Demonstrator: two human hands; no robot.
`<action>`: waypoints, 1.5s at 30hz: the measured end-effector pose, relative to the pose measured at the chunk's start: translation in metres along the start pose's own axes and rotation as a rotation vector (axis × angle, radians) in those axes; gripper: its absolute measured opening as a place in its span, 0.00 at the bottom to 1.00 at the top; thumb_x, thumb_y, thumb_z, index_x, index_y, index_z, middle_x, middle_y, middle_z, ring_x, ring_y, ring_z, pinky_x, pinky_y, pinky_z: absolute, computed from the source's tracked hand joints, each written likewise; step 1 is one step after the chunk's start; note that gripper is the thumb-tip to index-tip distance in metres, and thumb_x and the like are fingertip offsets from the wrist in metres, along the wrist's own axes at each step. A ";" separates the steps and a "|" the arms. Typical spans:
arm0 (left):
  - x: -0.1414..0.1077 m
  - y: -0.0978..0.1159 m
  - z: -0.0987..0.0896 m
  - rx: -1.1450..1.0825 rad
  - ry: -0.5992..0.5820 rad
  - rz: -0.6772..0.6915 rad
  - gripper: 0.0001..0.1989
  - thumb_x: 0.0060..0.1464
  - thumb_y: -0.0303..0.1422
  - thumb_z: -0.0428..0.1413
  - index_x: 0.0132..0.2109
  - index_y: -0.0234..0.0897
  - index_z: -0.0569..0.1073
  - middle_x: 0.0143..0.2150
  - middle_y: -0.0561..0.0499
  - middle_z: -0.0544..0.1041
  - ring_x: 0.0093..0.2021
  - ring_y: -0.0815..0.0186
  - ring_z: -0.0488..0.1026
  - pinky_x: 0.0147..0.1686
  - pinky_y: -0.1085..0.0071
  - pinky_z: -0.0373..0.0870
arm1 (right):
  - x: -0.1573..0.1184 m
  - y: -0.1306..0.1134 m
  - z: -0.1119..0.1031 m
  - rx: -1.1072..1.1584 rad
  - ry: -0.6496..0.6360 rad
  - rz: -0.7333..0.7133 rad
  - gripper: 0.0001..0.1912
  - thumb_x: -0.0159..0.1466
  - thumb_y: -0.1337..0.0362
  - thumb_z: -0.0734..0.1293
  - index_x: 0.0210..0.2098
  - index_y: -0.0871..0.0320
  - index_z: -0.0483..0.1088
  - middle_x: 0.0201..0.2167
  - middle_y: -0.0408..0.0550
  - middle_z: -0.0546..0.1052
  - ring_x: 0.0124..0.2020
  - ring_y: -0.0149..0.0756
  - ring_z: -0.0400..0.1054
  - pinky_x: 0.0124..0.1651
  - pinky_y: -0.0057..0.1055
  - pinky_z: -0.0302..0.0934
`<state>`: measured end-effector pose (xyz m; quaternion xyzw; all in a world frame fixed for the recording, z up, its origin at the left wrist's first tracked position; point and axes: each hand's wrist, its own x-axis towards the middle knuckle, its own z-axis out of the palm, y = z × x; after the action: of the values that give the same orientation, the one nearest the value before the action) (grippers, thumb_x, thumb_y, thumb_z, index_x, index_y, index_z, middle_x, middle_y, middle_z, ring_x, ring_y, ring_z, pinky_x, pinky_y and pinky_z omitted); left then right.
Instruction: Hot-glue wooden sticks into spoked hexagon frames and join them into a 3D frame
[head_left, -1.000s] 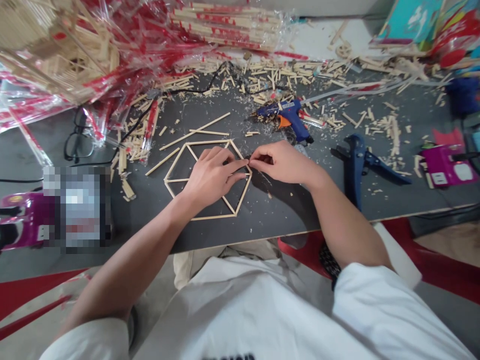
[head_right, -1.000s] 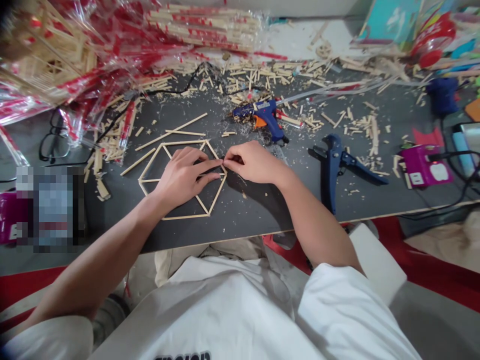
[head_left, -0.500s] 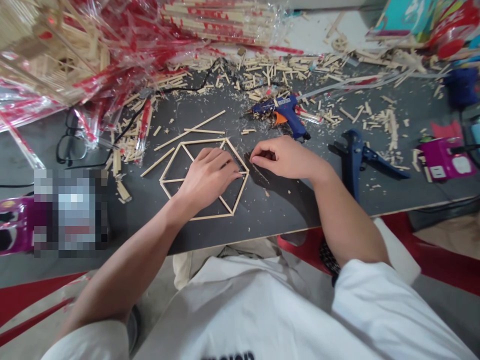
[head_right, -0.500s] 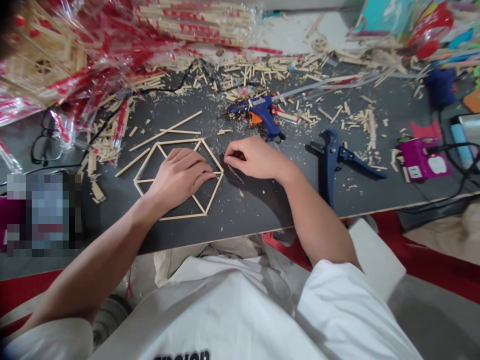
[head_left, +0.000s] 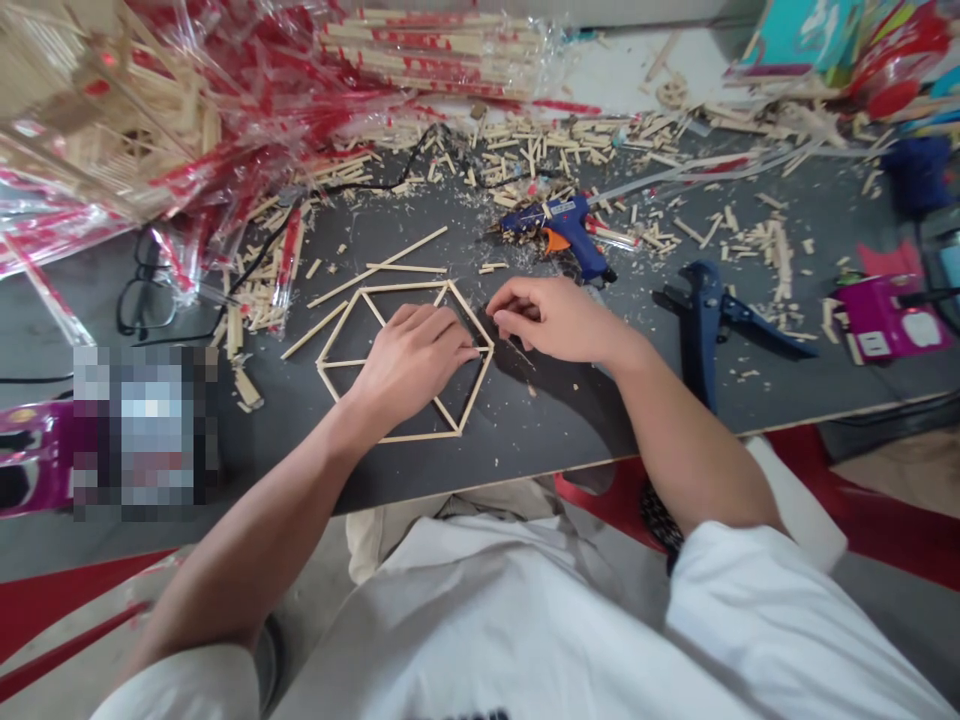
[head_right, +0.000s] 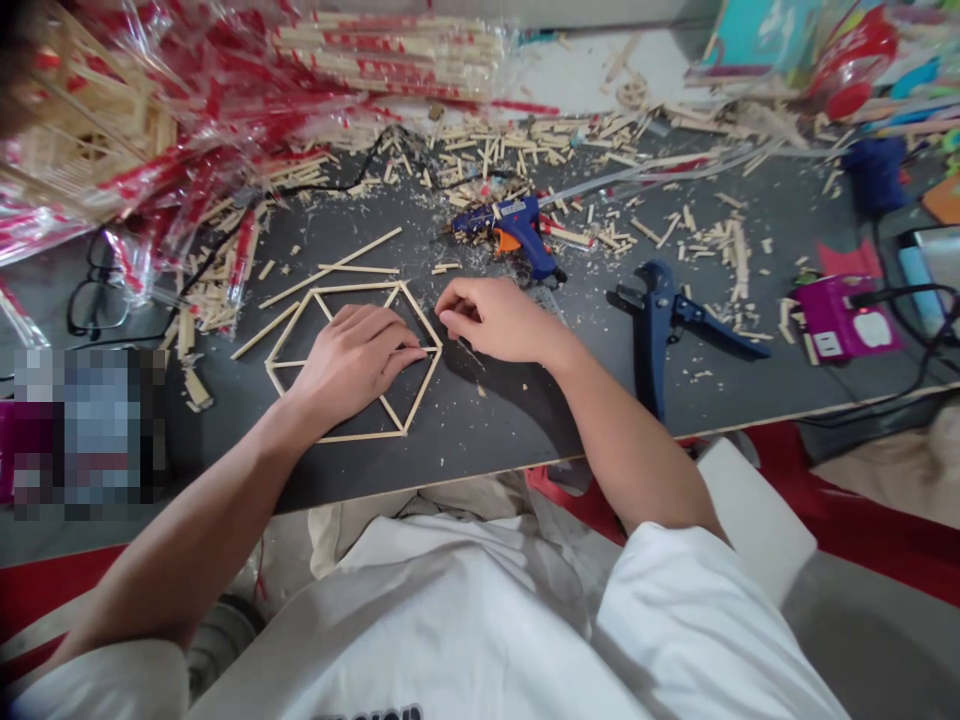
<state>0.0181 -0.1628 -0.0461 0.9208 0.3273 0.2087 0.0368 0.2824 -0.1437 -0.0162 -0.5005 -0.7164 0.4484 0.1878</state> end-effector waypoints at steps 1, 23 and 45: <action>0.000 0.001 0.000 -0.001 -0.005 -0.006 0.16 0.82 0.40 0.56 0.45 0.37 0.81 0.42 0.45 0.84 0.44 0.55 0.81 0.48 0.58 0.71 | 0.000 -0.001 0.002 0.012 0.004 0.014 0.05 0.74 0.62 0.69 0.46 0.55 0.77 0.36 0.48 0.87 0.32 0.38 0.77 0.44 0.37 0.68; 0.020 0.028 0.008 0.103 -0.100 -0.097 0.13 0.81 0.35 0.56 0.49 0.33 0.81 0.46 0.43 0.84 0.41 0.55 0.83 0.41 0.59 0.72 | 0.007 0.009 0.007 0.017 0.106 0.043 0.13 0.75 0.51 0.73 0.50 0.54 0.77 0.42 0.52 0.85 0.35 0.42 0.77 0.40 0.39 0.69; 0.017 0.043 -0.054 -0.372 0.121 0.115 0.11 0.84 0.37 0.53 0.49 0.39 0.75 0.47 0.46 0.83 0.45 0.64 0.82 0.46 0.65 0.80 | 0.004 -0.002 0.007 0.203 0.344 -0.177 0.24 0.71 0.46 0.76 0.59 0.52 0.76 0.52 0.51 0.81 0.38 0.38 0.78 0.43 0.37 0.74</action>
<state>0.0336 -0.1896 0.0180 0.9010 0.2318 0.3224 0.1747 0.2750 -0.1434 -0.0189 -0.4834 -0.6660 0.4081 0.3952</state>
